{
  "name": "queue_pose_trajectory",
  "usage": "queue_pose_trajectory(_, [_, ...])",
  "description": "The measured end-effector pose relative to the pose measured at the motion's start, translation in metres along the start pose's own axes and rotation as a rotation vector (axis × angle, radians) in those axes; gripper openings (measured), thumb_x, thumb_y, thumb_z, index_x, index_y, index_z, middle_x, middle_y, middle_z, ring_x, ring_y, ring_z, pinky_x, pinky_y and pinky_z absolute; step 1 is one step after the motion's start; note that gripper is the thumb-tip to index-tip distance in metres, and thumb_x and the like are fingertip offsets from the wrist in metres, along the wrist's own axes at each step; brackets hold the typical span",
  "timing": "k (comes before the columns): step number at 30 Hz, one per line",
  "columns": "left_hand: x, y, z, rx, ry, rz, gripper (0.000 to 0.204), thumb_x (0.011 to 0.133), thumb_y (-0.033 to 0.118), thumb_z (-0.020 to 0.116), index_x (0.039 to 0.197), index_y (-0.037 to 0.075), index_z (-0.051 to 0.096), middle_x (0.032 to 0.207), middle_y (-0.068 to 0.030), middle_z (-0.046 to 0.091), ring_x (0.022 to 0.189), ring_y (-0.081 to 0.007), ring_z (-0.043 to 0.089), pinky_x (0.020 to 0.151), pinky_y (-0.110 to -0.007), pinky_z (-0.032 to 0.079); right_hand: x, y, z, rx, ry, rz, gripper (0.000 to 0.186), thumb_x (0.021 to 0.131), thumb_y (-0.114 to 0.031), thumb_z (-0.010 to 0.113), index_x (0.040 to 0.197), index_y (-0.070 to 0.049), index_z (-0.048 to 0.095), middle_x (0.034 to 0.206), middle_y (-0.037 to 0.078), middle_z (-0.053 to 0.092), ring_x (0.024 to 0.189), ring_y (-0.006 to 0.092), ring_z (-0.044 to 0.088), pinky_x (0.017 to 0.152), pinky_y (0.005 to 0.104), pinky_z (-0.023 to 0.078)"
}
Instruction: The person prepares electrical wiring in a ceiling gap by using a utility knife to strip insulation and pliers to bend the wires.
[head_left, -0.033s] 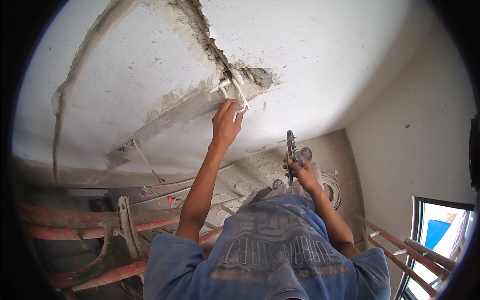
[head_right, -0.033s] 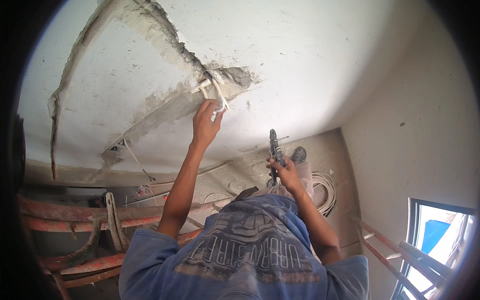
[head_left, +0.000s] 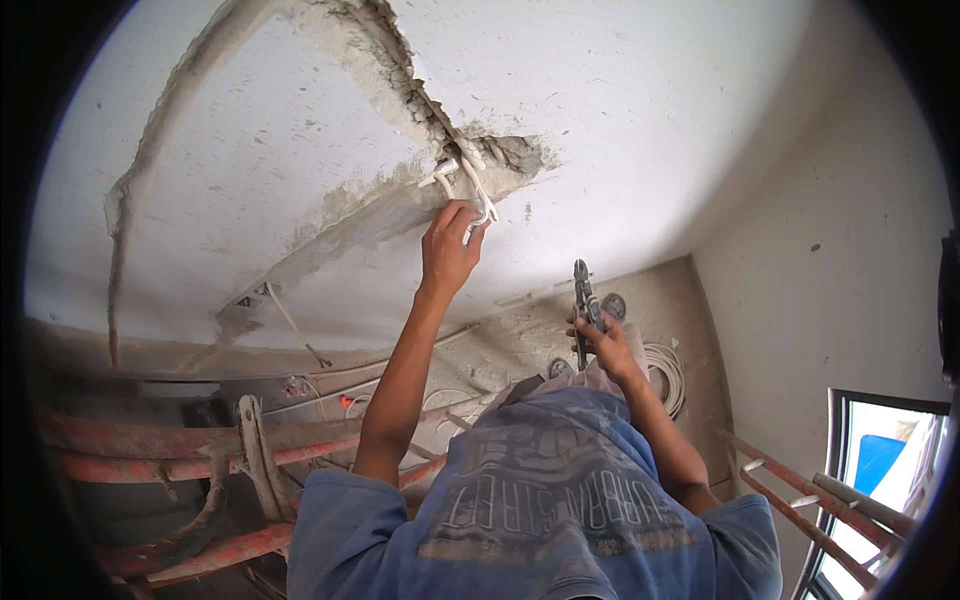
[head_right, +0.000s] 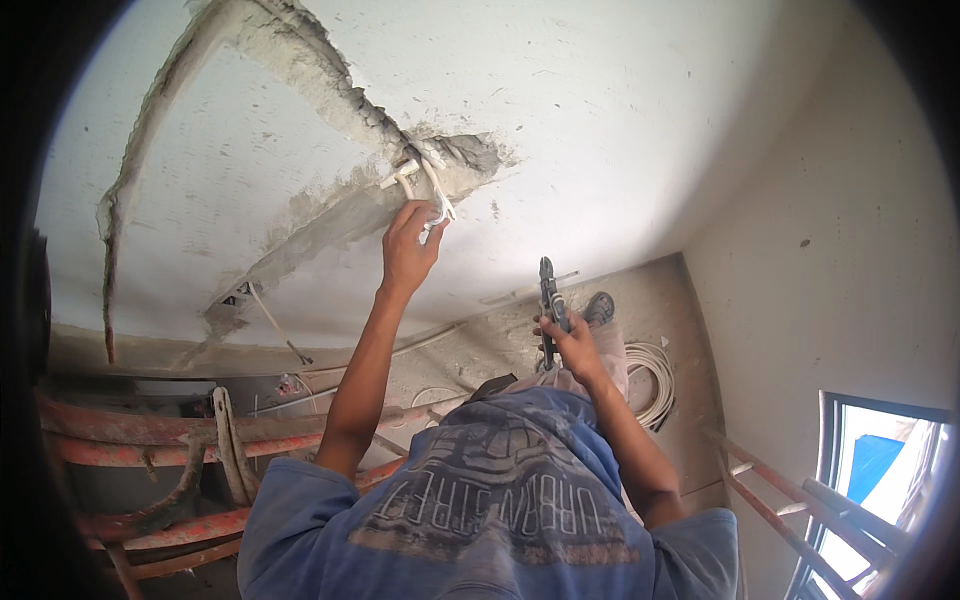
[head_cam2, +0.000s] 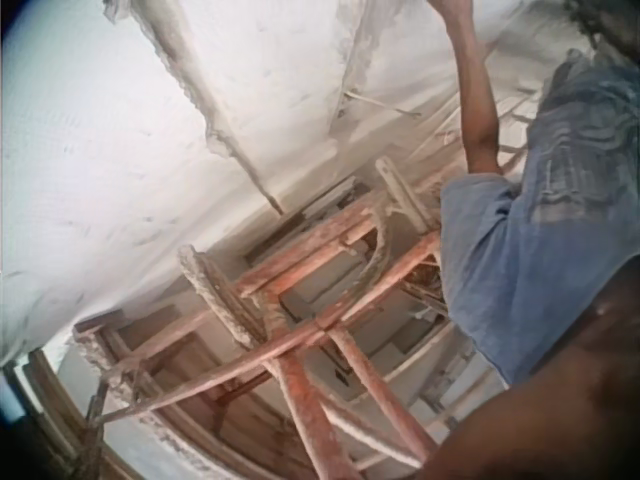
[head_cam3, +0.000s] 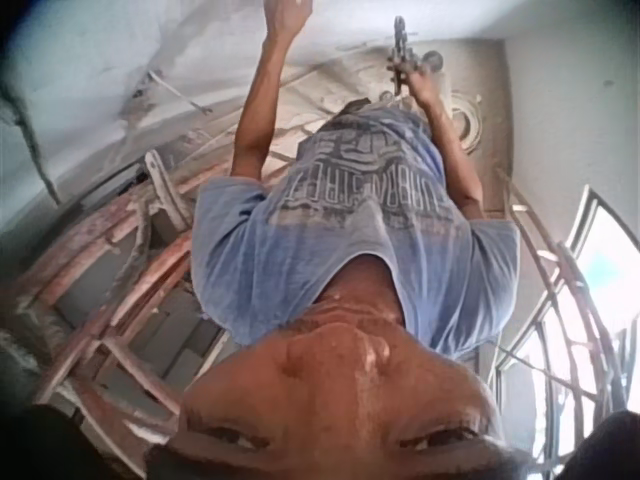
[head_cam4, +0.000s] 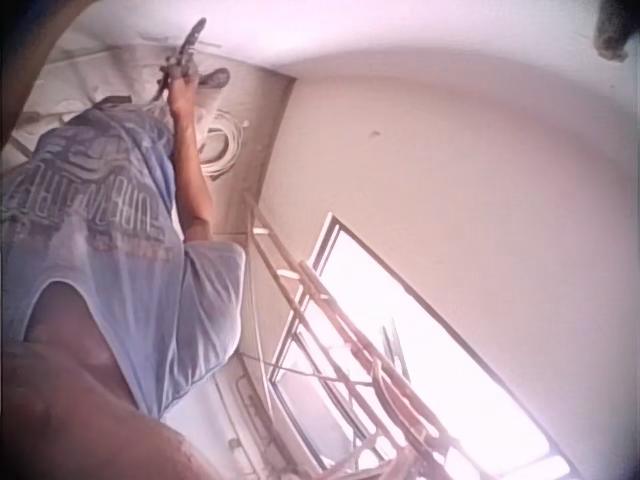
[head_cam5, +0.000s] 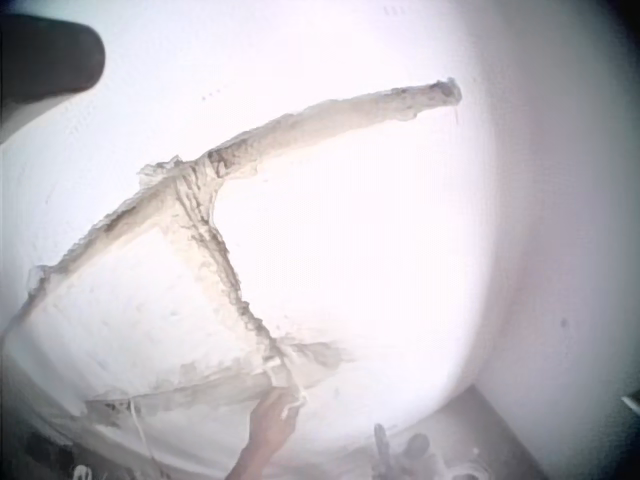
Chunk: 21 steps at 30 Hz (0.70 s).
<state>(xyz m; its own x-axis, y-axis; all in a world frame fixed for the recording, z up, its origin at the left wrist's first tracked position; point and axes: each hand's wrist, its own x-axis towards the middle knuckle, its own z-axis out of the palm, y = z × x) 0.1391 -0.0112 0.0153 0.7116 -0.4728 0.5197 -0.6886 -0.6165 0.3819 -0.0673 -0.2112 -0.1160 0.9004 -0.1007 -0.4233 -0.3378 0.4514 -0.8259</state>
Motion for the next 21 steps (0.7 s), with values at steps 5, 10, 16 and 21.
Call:
queue_pose_trajectory(5, [0.002, 0.010, -0.010, -0.083, 0.058, 0.029, 0.014, 0.086, 0.008, 0.070, 0.097, -0.001, 0.067, 0.099, -0.0103, 0.068, 0.072, -0.0217, 0.063, 0.057, -0.030, 0.049, 0.005, 0.010, -0.008, 0.028, -0.029, 0.039, 0.031, 0.095, -0.022, 0.063, 0.118, -0.003, 0.058, 0.111, 0.010, 0.066, 0.098, 0.0198, 0.065, 0.075, 0.0349, 0.056])
queue_pose_trajectory(10, [0.012, 0.014, -0.024, -0.096, 0.014, 0.024, 0.014, 0.090, 0.010, 0.067, 0.098, -0.001, 0.066, 0.100, -0.0131, 0.068, 0.080, -0.0278, 0.066, 0.063, -0.033, 0.053, 0.006, 0.009, -0.002, 0.005, -0.024, 0.021, 0.034, 0.095, -0.024, 0.063, 0.119, -0.002, 0.057, 0.114, 0.010, 0.065, 0.098, 0.0204, 0.065, 0.076, 0.0356, 0.055])
queue_pose_trajectory(16, [0.018, 0.016, -0.029, -0.075, 0.040, 0.013, 0.018, 0.096, 0.016, 0.059, 0.092, -0.001, 0.060, 0.090, -0.0143, 0.064, 0.071, -0.0304, 0.061, 0.060, -0.037, 0.048, 0.011, 0.007, 0.014, 0.008, -0.039, -0.011, 0.032, 0.094, -0.023, 0.064, 0.115, -0.001, 0.059, 0.108, 0.009, 0.067, 0.095, 0.0183, 0.066, 0.076, 0.0322, 0.053])
queue_pose_trajectory(21, [0.030, 0.021, -0.032, -0.027, 0.087, 0.000, 0.026, 0.100, 0.022, 0.053, 0.088, -0.001, 0.057, 0.078, -0.0141, 0.058, 0.061, -0.0291, 0.052, 0.057, -0.039, 0.041, 0.017, 0.018, 0.018, 0.020, -0.071, -0.026, 0.028, 0.093, -0.023, 0.065, 0.112, -0.002, 0.061, 0.097, 0.005, 0.066, 0.091, 0.0166, 0.066, 0.076, 0.0298, 0.051])
